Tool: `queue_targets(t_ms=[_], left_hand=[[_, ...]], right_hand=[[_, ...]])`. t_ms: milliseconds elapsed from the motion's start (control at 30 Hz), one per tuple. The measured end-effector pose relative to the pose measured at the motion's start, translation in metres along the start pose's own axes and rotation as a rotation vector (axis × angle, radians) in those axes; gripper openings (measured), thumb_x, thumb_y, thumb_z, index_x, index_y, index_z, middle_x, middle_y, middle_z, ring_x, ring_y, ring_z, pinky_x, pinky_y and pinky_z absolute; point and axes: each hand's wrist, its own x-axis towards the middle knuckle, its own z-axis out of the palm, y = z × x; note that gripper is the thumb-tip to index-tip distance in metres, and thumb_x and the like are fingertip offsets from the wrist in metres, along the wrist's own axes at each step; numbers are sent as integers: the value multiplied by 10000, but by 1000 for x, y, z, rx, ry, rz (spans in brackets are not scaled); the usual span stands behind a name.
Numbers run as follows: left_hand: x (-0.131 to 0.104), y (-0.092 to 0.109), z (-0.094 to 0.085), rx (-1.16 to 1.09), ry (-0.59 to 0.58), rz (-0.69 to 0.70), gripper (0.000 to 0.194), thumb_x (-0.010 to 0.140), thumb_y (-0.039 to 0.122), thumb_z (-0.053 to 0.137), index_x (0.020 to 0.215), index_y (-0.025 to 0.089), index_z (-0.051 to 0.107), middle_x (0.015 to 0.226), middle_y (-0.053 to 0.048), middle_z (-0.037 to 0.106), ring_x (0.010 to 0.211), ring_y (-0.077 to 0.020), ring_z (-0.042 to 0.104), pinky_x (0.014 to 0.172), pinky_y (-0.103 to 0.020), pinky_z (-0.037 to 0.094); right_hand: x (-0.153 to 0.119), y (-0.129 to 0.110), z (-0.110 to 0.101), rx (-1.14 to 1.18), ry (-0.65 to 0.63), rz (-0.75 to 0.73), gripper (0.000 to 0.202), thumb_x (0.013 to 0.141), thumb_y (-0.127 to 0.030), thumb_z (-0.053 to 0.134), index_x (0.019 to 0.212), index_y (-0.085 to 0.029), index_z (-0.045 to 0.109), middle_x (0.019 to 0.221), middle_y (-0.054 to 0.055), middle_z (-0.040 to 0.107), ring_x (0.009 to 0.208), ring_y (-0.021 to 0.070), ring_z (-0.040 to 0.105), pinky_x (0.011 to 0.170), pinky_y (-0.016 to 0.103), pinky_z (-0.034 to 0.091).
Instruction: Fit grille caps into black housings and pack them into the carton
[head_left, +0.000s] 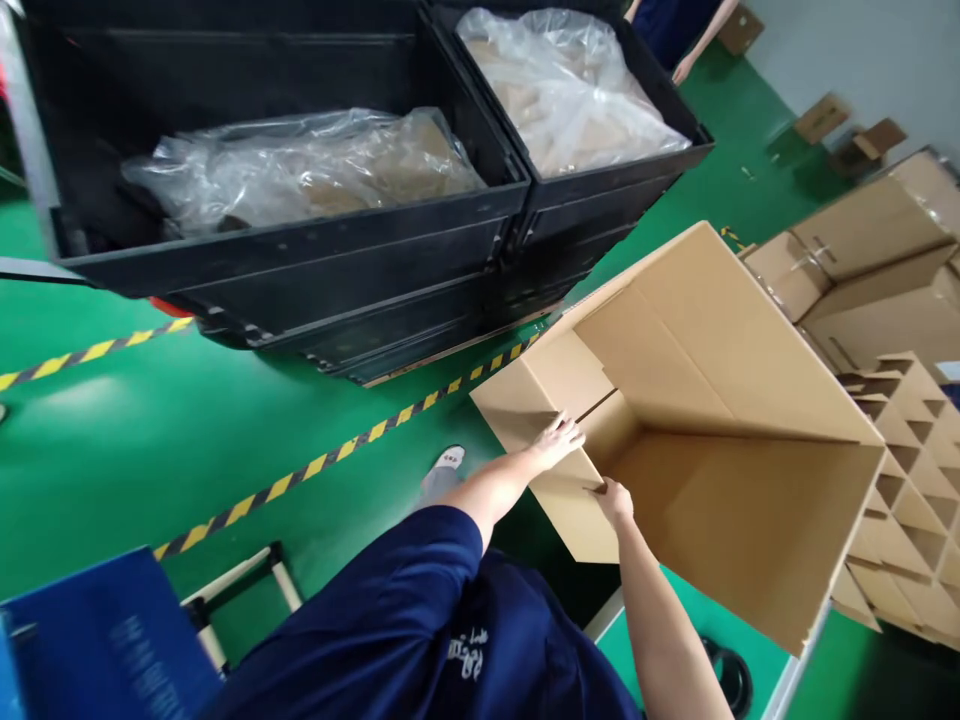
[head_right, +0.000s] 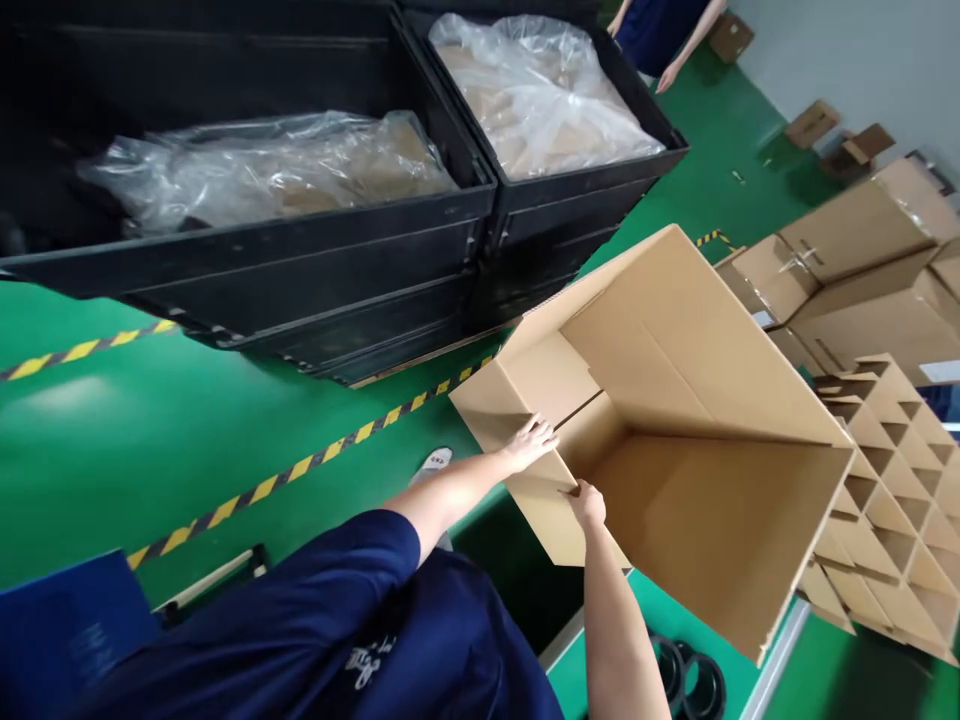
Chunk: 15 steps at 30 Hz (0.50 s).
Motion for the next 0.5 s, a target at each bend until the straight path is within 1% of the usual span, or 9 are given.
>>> queue_targets(t_ms=[67,133,233,300,367,433,500], left_hand=[[-12,7,0,-23,22,5,535,949,84,460,1469,200,497,1555,-140,477,1489,-241,364,1261,-514,188],[-29,14,-1,-55,35,24,564,965,81,408,1510,220,450,1611,-142,401,1527,-244,304,1254,-540,213],[-58,16,-2,-107,24,100,602,939,82,442,1519,246,442,1642,-127,355,1546,-263,264,1256,-571,203],[-74,9,-4,-129,-1,124,623,898,60,487,1486,265,491,1650,-94,349,1551,-267,250,1265,-581,180],[-84,-3,-6,-134,-23,115,606,886,33,477,1434,279,551,1651,-47,357,1554,-254,239,1272,-592,161],[-89,-16,-9,-129,-40,117,577,901,22,447,1392,289,592,1649,-4,362,1558,-230,225,1283,-580,150],[-89,-27,-12,-124,-52,147,533,925,42,438,1359,292,620,1645,16,368,1565,-215,200,1294,-557,136]], right_hand=[[-5,6,-2,24,-24,36,270,869,-385,685,1058,-197,732,973,84,771,877,222,732,660,250,501],[-13,14,-3,35,-43,68,291,859,-367,684,1088,-197,743,983,79,780,894,223,737,684,248,514],[-26,26,-2,44,-55,102,320,823,-348,695,1100,-201,758,976,81,785,907,235,743,694,251,523],[-30,30,-1,55,-53,118,317,805,-348,694,1079,-210,770,957,82,786,891,242,747,680,256,526],[-30,33,1,78,-51,128,323,781,-349,702,1066,-217,775,935,78,787,887,250,749,682,262,532],[-29,33,3,111,-51,126,352,755,-348,718,1076,-214,773,922,72,787,899,255,748,708,266,539],[-27,34,6,149,-53,118,388,736,-341,728,1096,-203,768,920,68,787,902,252,746,730,264,541]])
